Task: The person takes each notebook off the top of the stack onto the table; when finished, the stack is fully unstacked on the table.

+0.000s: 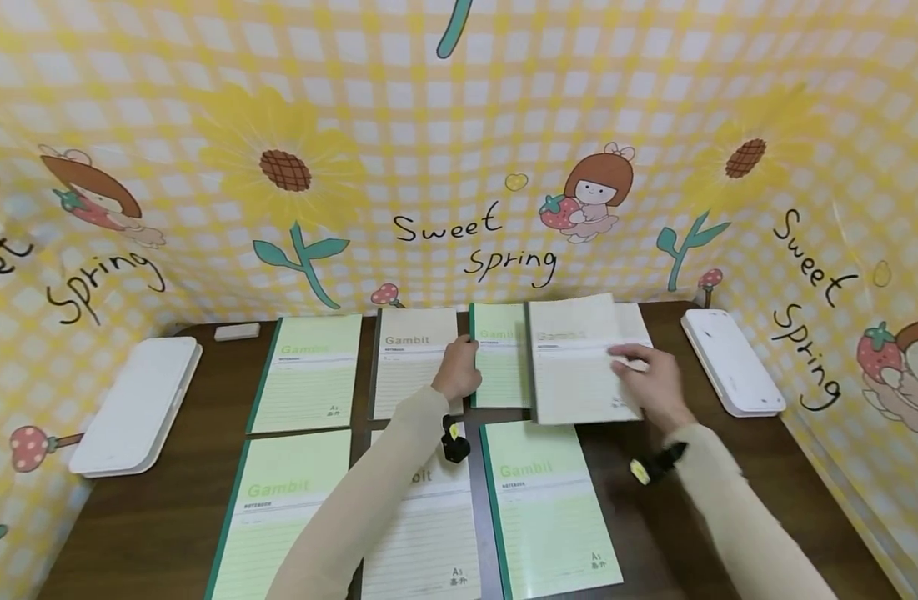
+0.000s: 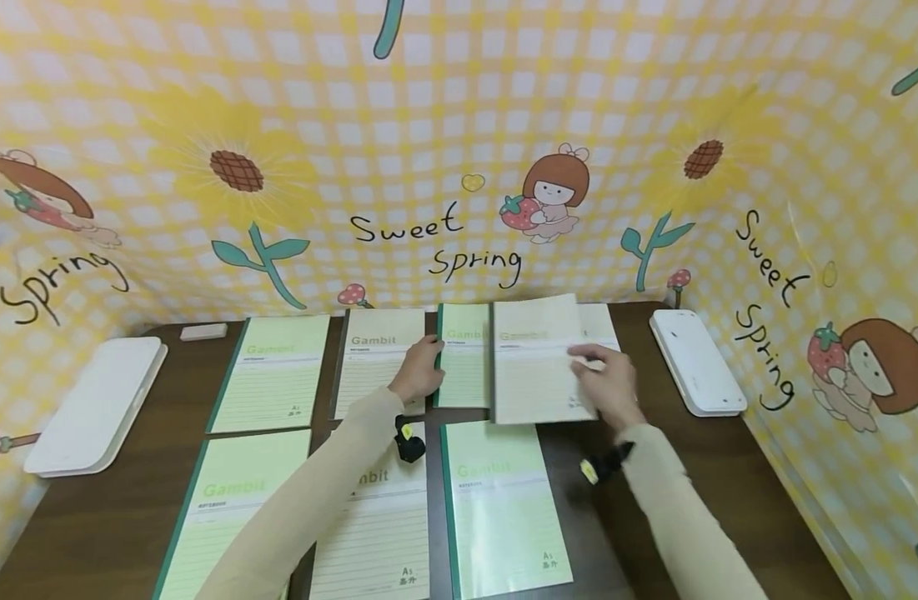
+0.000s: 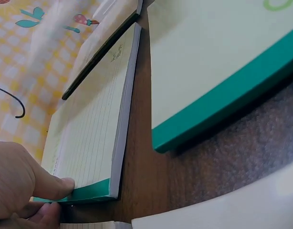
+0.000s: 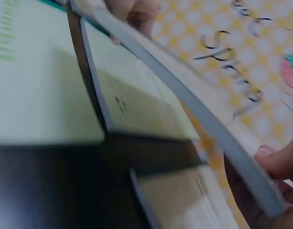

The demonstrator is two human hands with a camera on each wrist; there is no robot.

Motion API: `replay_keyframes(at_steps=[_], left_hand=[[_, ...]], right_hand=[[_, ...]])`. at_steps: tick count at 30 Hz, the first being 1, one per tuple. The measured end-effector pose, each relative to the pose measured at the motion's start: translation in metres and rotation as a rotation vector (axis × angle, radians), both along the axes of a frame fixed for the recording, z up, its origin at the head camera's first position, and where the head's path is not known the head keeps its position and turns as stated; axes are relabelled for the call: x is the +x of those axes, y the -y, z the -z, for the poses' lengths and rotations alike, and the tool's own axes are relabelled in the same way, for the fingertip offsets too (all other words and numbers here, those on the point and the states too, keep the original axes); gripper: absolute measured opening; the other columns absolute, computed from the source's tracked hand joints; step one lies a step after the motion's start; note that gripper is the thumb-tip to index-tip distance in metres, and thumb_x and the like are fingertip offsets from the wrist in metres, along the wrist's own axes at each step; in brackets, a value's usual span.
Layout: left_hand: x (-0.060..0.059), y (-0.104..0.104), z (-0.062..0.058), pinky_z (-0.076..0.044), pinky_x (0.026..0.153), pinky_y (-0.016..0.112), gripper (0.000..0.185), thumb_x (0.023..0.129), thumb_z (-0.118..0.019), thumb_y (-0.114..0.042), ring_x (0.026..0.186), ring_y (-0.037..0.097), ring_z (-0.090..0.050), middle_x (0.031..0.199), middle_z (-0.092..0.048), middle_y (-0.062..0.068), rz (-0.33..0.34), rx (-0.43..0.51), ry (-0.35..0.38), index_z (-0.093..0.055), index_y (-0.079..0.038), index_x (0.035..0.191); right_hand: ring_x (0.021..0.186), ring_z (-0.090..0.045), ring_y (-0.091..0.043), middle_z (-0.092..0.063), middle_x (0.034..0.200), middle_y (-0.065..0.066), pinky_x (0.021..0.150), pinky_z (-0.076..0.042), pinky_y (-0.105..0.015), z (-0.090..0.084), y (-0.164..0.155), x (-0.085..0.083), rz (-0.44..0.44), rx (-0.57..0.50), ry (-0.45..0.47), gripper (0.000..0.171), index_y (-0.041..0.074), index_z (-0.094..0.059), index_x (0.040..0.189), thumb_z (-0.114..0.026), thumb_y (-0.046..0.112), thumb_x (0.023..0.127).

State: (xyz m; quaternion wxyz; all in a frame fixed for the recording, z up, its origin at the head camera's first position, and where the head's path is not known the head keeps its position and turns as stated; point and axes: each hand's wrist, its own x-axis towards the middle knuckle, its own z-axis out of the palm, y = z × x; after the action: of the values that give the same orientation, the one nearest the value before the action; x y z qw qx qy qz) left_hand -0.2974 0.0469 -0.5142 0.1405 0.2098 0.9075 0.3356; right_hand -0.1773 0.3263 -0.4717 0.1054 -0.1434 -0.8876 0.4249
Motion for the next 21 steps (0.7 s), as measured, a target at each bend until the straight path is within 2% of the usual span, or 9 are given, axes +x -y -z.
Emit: replay_keyframes(at_steps=[2, 5, 8, 11, 14, 16, 19, 21], left_hand=[[0.0, 0.002, -0.001, -0.036, 0.111, 0.046, 0.051, 0.088, -0.049, 0.01, 0.14, 0.043, -0.032, 0.15, -0.033, 0.029, 0.004, 0.008, -0.006, -0.044, 0.012, 0.138], [-0.001, 0.002, -0.001, -0.037, 0.11, 0.046, 0.05, 0.087, -0.049, 0.01, 0.138, 0.043, -0.035, 0.149, -0.035, 0.03, 0.001, 0.004, -0.021, -0.045, 0.012, 0.137], [0.0, 0.0, -0.001, -0.037, 0.11, 0.046, 0.05, 0.087, -0.049, 0.011, 0.137, 0.043, -0.036, 0.148, -0.036, 0.03, -0.002, 0.002, -0.026, -0.046, 0.013, 0.136], [0.0, 0.0, 0.0, -0.037, 0.111, 0.046, 0.051, 0.087, -0.047, 0.011, 0.139, 0.043, -0.034, 0.149, -0.034, 0.029, 0.003, 0.005, -0.016, -0.045, 0.012, 0.137], [0.0, 0.001, 0.001, -0.036, 0.111, 0.047, 0.051, 0.087, -0.047, 0.011, 0.139, 0.043, -0.033, 0.15, -0.033, 0.029, 0.01, 0.003, -0.006, -0.045, 0.011, 0.138], [0.0, 0.001, 0.002, -0.036, 0.111, 0.047, 0.05, 0.087, -0.047, 0.011, 0.139, 0.043, -0.033, 0.15, -0.033, 0.029, 0.011, 0.002, -0.003, -0.045, 0.011, 0.138], [0.0, 0.002, 0.004, -0.035, 0.111, 0.047, 0.05, 0.086, -0.046, 0.012, 0.139, 0.044, -0.034, 0.15, -0.034, 0.029, 0.009, 0.004, -0.013, -0.046, 0.012, 0.136], [0.0, 0.002, 0.003, -0.035, 0.111, 0.047, 0.05, 0.086, -0.046, 0.012, 0.139, 0.044, -0.034, 0.15, -0.034, 0.029, 0.005, 0.008, -0.02, -0.046, 0.012, 0.136]], right_hand=[[0.086, -0.054, -0.004, -0.069, 0.108, -0.008, 0.071, -0.044, -0.016, -0.005, -0.016, 0.027, 0.027, 0.005, -0.031, 0.023, 0.0, -0.07, 0.111, -0.066, 0.01, 0.091], [0.083, -0.054, 0.007, -0.066, 0.1, 0.013, 0.067, -0.046, -0.012, -0.009, -0.04, 0.071, 0.058, 0.032, -0.027, 0.026, -0.003, -0.068, 0.113, -0.067, 0.011, 0.091], [0.075, -0.056, 0.008, -0.058, 0.092, 0.029, 0.063, -0.048, -0.015, -0.007, -0.058, 0.115, 0.11, 0.042, 0.035, 0.029, -0.004, -0.067, 0.115, -0.068, 0.012, 0.09], [0.072, -0.056, 0.008, -0.058, 0.088, 0.033, 0.062, -0.047, -0.016, 0.004, -0.066, 0.148, 0.159, 0.059, 0.101, 0.03, -0.003, -0.068, 0.113, -0.07, 0.013, 0.089], [0.07, -0.053, 0.007, -0.061, 0.087, 0.031, 0.063, -0.044, -0.015, 0.02, -0.066, 0.169, 0.153, 0.06, 0.143, 0.03, -0.003, -0.069, 0.112, -0.071, 0.013, 0.088], [0.072, -0.053, 0.009, -0.064, 0.09, 0.027, 0.064, -0.043, -0.013, 0.029, -0.063, 0.176, 0.122, 0.052, 0.154, 0.03, -0.004, -0.069, 0.112, -0.071, 0.012, 0.087], [0.077, -0.053, 0.013, -0.074, 0.102, 0.003, 0.065, -0.043, -0.011, 0.041, -0.058, 0.177, 0.08, 0.043, 0.171, 0.03, -0.003, -0.069, 0.112, -0.072, 0.013, 0.087], [0.083, -0.054, 0.015, -0.073, 0.108, -0.012, 0.066, -0.044, -0.009, 0.045, -0.054, 0.174, 0.073, 0.112, 0.178, 0.026, 0.001, -0.071, 0.11, -0.073, 0.013, 0.086]])
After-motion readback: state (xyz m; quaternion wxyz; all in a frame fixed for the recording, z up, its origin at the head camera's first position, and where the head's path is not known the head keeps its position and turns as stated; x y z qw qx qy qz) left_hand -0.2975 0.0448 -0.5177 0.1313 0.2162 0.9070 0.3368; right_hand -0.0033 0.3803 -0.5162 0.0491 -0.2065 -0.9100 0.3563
